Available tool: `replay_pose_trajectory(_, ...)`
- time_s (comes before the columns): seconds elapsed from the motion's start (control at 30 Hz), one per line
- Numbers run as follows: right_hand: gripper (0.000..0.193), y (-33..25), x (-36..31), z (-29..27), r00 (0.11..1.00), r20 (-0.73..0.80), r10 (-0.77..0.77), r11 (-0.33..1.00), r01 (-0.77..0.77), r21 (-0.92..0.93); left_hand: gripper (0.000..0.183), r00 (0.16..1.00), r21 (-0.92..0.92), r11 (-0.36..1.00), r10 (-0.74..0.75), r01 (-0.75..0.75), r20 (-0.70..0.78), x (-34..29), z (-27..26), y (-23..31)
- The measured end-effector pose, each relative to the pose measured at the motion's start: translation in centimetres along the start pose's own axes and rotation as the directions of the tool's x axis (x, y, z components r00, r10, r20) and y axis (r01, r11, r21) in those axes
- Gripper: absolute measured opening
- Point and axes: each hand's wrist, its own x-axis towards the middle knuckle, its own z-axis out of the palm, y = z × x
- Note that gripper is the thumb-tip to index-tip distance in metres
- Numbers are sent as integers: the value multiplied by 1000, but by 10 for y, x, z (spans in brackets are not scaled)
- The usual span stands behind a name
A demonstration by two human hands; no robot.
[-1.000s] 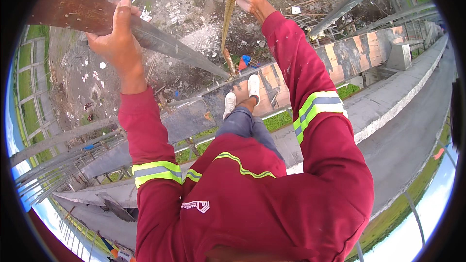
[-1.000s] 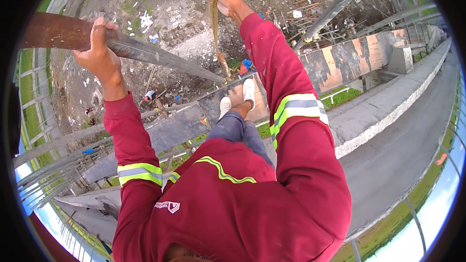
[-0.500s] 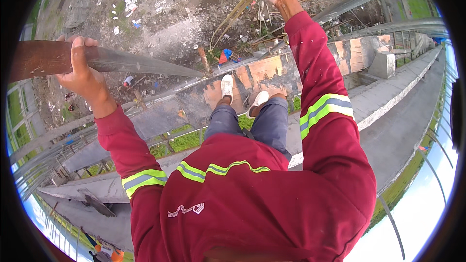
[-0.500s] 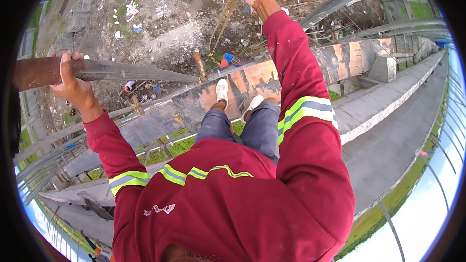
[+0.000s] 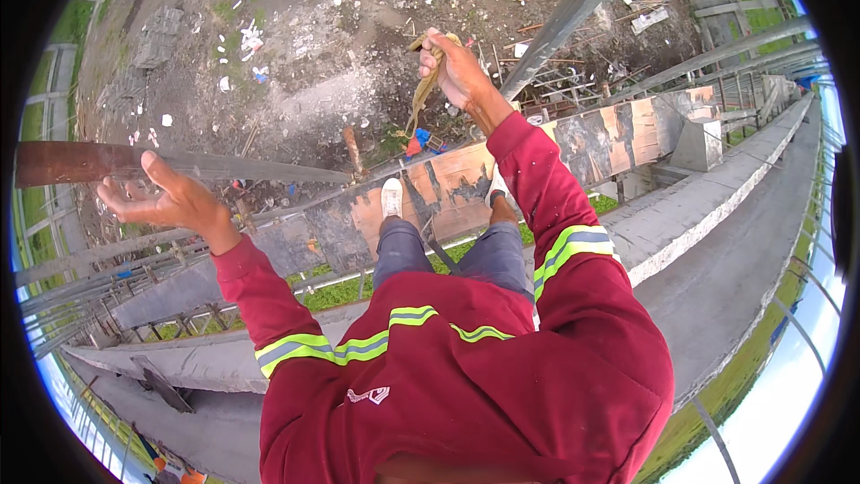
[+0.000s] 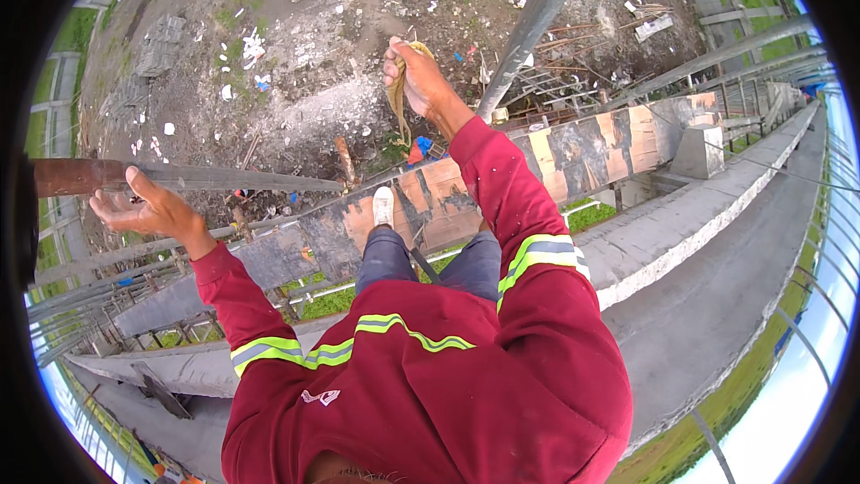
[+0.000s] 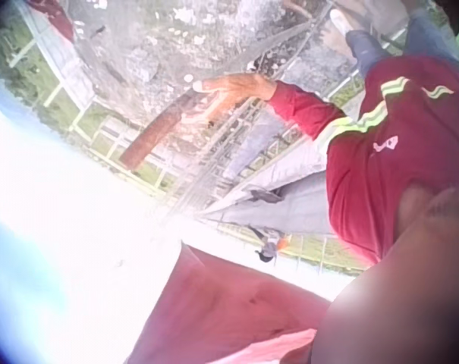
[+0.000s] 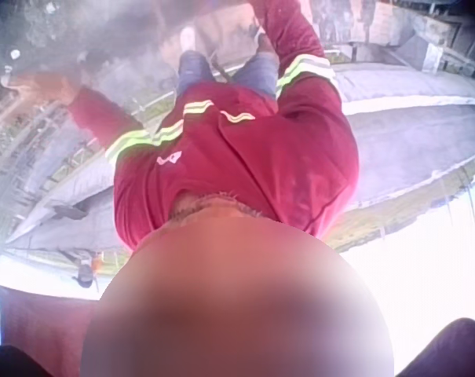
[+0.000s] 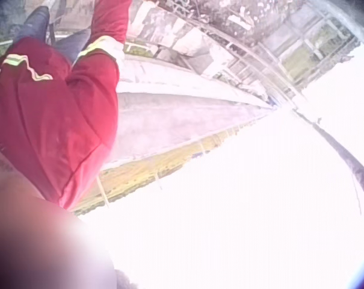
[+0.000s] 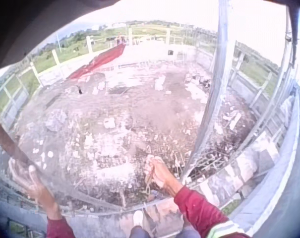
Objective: The person stands on a narrow concrete beam at a construction site, uses a rope and hook to receive a bucket of wet concrete, and pours the concrete into a formwork section. The person then returns the empty bucket and repeats the cycle.
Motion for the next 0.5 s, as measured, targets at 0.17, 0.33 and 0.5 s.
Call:
replay_pose_trajectory(0.17, 26, -6, -24, 8, 970, 243, -29, 995, 6, 95, 69, 313, -297, 624, 88, 723, 946, -206, 87, 55)
replay_pose_trajectory(0.33, 32, -37, -14, 9, 957, 272, 102, 994, -106, 0, 44, 391, -344, 630, 68, 697, 918, -237, 137, 78)
replay_pose_trajectory(0.5, 68, -87, -12, -3, 951, 297, -82, 580, 288, -762, 45, 293, -221, 573, -34, 789, 956, -165, 171, 103)
